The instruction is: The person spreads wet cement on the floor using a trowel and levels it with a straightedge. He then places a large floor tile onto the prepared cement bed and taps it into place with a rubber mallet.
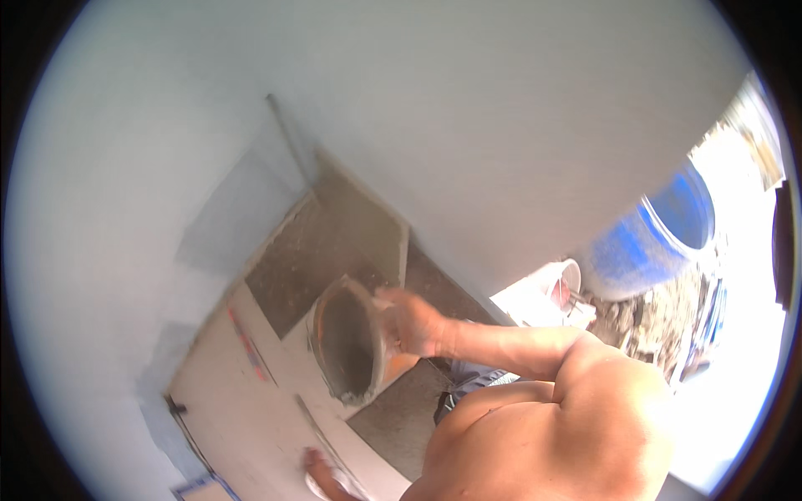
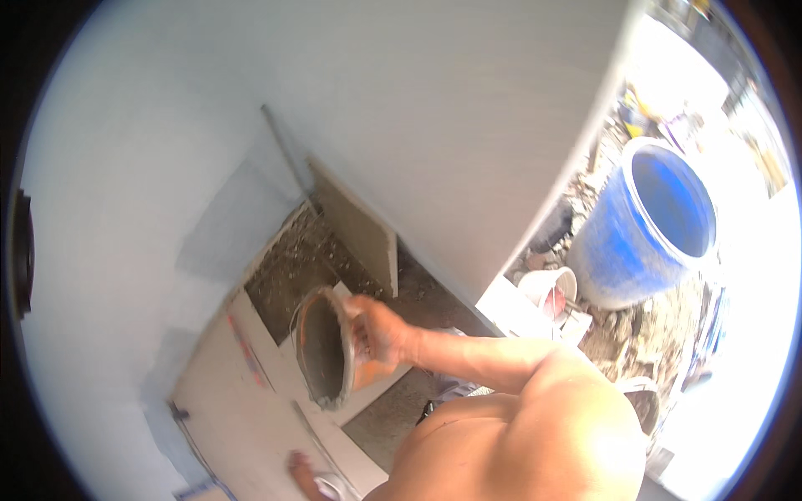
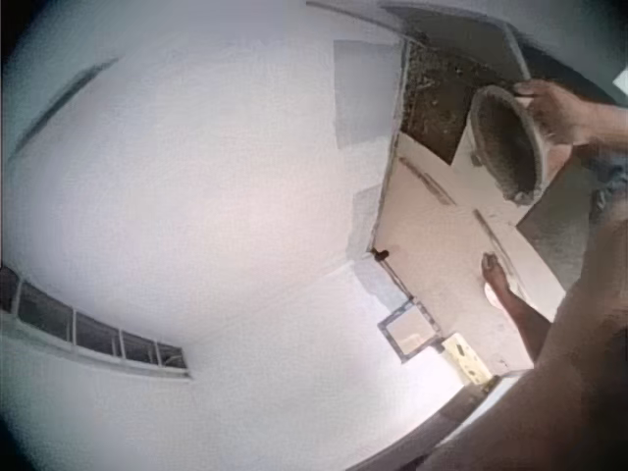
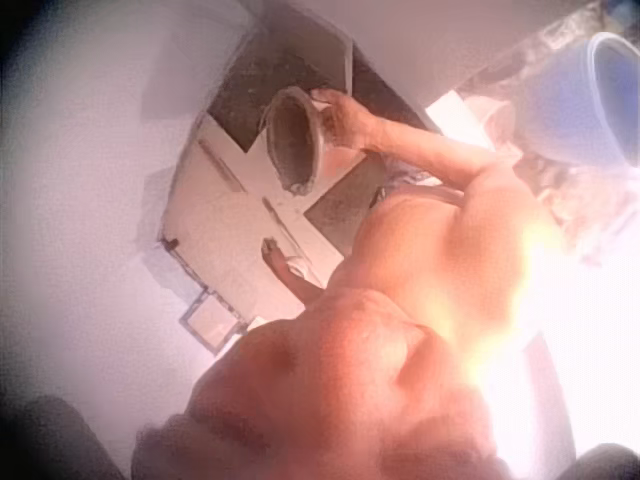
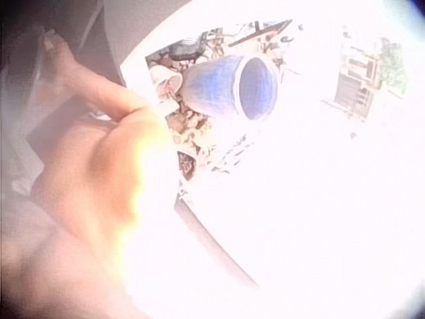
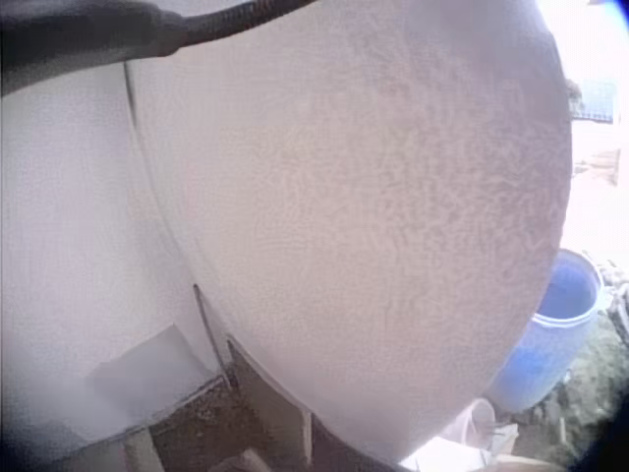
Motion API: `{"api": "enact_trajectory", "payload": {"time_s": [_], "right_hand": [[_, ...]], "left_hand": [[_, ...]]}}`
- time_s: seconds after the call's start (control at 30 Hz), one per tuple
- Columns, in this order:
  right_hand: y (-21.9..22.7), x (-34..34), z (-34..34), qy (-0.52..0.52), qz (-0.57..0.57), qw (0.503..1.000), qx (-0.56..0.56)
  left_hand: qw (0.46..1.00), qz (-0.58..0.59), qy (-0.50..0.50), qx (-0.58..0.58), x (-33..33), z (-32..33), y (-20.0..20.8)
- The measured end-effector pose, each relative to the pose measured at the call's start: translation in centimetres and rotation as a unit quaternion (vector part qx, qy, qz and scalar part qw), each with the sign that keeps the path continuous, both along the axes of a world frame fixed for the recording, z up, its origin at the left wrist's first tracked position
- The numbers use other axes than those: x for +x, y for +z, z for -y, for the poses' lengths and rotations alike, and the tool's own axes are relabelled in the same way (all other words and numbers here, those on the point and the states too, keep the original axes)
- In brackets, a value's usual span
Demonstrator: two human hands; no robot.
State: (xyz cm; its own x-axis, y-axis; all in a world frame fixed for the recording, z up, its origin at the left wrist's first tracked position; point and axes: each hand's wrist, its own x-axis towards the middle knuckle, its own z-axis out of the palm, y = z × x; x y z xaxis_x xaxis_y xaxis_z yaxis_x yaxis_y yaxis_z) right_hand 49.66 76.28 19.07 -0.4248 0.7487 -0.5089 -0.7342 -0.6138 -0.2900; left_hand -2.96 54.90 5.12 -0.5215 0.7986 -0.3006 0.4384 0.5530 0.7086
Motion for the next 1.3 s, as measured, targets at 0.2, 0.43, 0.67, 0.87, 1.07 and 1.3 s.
{"api": "enact_trajectory", "payload": {"time_s": [0.2,0.43,0.67,0.87,1.07,1.3], "right_hand": [[3.2,2.7,9.0,-0.075,0.042,0.996,-0.001],[0.0,10.5,9.7,-0.053,0.020,0.998,0.007],[2.1,14.6,21.6,-0.106,0.068,0.990,0.064],[3.3,18.8,28.1,-0.181,0.060,0.979,0.072],[4.9,23.4,33.2,-0.265,0.084,0.958,0.069],[6.4,28.9,33.7,-0.420,0.117,0.898,0.054]], "left_hand": [[0.910,-0.186,-0.257,0.267,25.1,-21.5,35.9],[0.595,0.024,-0.555,0.581,52.9,-28.0,42.3],[0.658,0.087,-0.486,0.568,60.5,-17.1,42.5],[0.676,0.024,-0.359,0.643,66.2,-12.8,41.2],[0.637,-0.196,-0.215,0.714,64.6,-18.6,39.9],[0.609,-0.213,-0.230,0.728,63.7,-20.3,38.6]]}}
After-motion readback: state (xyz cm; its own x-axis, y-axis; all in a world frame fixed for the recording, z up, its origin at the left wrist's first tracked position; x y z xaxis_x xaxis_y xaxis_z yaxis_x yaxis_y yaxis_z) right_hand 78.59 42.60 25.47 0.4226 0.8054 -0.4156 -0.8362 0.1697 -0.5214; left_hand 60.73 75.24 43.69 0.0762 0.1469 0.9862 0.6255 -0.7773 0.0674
